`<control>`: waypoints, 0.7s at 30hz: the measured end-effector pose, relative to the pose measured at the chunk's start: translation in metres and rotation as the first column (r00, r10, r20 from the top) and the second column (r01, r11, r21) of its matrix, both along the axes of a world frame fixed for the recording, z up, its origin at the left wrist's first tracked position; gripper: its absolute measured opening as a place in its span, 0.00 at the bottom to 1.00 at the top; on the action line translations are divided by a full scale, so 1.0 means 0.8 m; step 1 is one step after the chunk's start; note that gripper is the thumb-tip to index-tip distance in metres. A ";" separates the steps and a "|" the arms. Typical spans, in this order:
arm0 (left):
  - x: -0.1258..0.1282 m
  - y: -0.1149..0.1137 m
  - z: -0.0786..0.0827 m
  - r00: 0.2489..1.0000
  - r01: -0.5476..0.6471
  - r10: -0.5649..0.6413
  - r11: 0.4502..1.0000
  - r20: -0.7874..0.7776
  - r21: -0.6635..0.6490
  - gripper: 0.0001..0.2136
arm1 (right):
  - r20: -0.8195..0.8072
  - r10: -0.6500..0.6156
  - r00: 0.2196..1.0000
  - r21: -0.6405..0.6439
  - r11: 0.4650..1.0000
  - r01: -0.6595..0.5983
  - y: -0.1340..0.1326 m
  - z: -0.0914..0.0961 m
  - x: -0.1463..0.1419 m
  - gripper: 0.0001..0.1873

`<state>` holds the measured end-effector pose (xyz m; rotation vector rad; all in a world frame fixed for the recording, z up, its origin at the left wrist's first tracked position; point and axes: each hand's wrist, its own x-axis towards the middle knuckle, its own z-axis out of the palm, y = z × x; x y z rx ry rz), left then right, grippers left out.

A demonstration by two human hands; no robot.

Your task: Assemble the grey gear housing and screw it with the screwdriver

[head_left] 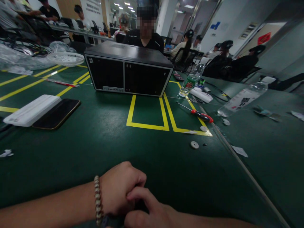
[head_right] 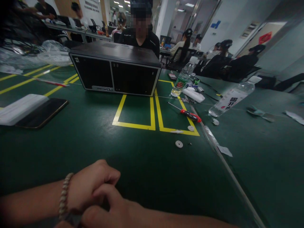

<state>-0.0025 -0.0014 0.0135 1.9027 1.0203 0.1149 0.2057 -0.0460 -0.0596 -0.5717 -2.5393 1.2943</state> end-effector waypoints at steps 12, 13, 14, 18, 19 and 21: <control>0.005 -0.003 0.004 0.990 -0.141 0.141 0.988 0.009 -0.059 0.10 | 0.090 -0.050 0.995 -0.138 0.988 0.062 -0.003 0.000 -0.009 0.17; 0.005 -0.003 0.004 0.989 -0.148 0.150 0.986 0.013 -0.078 0.09 | 0.107 -0.072 0.992 -0.167 0.982 0.089 -0.005 -0.003 -0.013 0.20; 0.005 -0.002 0.005 0.989 -0.146 0.148 0.986 0.019 -0.085 0.09 | 0.125 -0.096 0.987 -0.200 0.973 0.120 -0.007 -0.007 -0.016 0.25; 0.004 0.000 0.008 0.993 -0.111 0.114 0.991 0.043 -0.077 0.07 | 0.181 -0.173 0.968 -0.276 0.936 0.219 -0.015 -0.022 -0.024 0.39; 0.004 0.001 0.008 0.992 -0.113 0.117 0.990 0.044 -0.085 0.07 | 0.190 -0.184 0.964 -0.290 0.928 0.234 -0.017 -0.026 -0.025 0.38; 0.005 0.002 0.007 0.990 -0.138 0.141 0.984 0.018 -0.116 0.07 | 0.204 -0.197 0.959 -0.332 0.908 0.257 -0.020 -0.035 -0.026 0.34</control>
